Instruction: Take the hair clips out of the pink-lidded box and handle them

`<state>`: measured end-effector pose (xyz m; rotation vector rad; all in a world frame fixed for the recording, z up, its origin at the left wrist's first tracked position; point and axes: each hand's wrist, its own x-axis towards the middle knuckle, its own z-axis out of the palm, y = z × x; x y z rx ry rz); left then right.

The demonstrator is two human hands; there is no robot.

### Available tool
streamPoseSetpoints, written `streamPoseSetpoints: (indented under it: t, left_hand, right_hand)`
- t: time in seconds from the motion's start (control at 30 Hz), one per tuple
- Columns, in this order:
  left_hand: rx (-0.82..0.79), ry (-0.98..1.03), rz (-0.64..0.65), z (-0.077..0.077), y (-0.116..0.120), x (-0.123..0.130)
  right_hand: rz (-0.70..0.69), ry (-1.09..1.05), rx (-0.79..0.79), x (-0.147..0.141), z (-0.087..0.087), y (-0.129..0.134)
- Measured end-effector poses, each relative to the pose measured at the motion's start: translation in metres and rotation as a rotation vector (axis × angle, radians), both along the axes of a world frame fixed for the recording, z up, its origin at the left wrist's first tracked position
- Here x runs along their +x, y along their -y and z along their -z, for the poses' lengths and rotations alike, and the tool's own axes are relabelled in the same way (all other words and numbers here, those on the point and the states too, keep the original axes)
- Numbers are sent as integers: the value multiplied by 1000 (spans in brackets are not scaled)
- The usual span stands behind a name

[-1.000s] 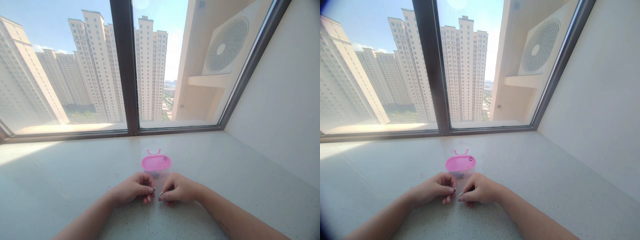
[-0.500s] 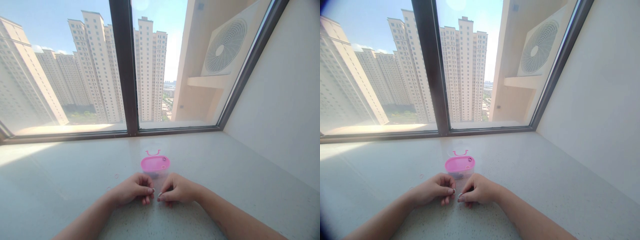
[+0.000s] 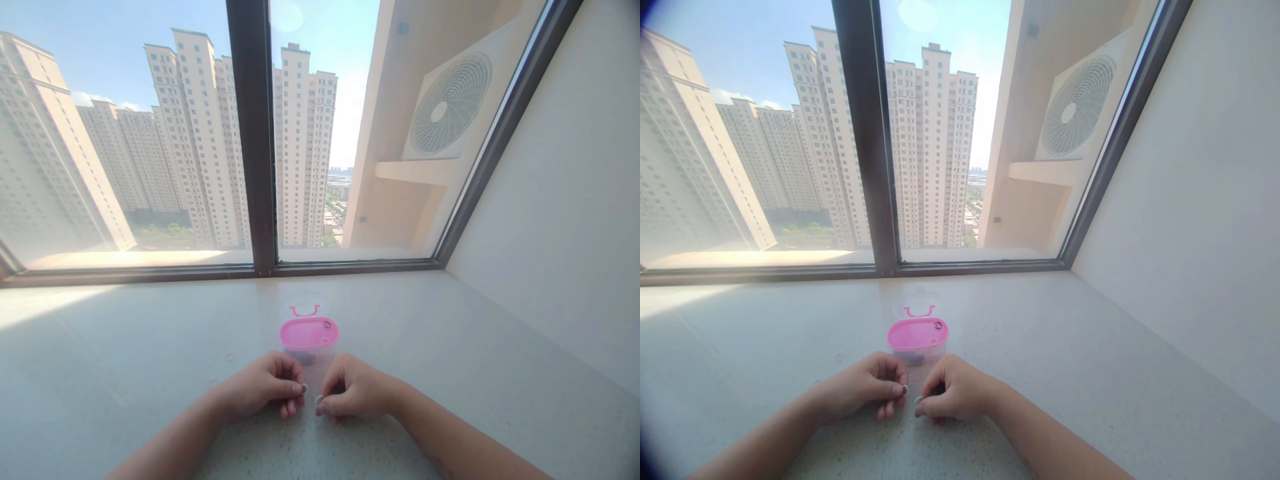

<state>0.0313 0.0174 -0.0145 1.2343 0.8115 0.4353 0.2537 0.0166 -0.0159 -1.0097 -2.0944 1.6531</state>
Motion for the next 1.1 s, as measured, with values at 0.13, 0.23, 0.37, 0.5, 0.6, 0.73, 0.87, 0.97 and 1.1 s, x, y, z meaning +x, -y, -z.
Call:
streamPoseSetpoints:
  t: [0.13, 0.23, 0.37, 0.5, 0.6, 0.73, 0.87, 0.97, 1.1]
  left_hand:
    - [-4, -11, -1, 1, -1, 0]
    - [-1, -22, -14, 2, 0, 0]
    - [10, -34, -16, 3, 1, -1]
    - [24, -34, -6, 3, 1, -1]
    - [20, -42, -7, 3, 1, -1]
    - [29, -53, -7, 0, 1, 0]
    - [22, -58, 1, -2, 2, 1]
    - [17, -67, 11, -4, 3, 1]
    - [16, -80, 5, -4, 3, 1]
  right_hand:
    - [3, 1, 9, -1, 2, 0]
    - [7, 1, 23, -1, 2, 1]
    - [-1, -6, 50, -1, 1, 1]
    - [8, -1, 40, -1, 2, 0]
    - [14, -7, 21, -1, 4, 0]
    - [13, -13, 16, -2, 3, 1]
    - [6, -8, 22, -1, 2, 1]
    - [-7, -2, 42, -1, 0, 2]
    - [-28, 16, 62, -1, -3, 2]
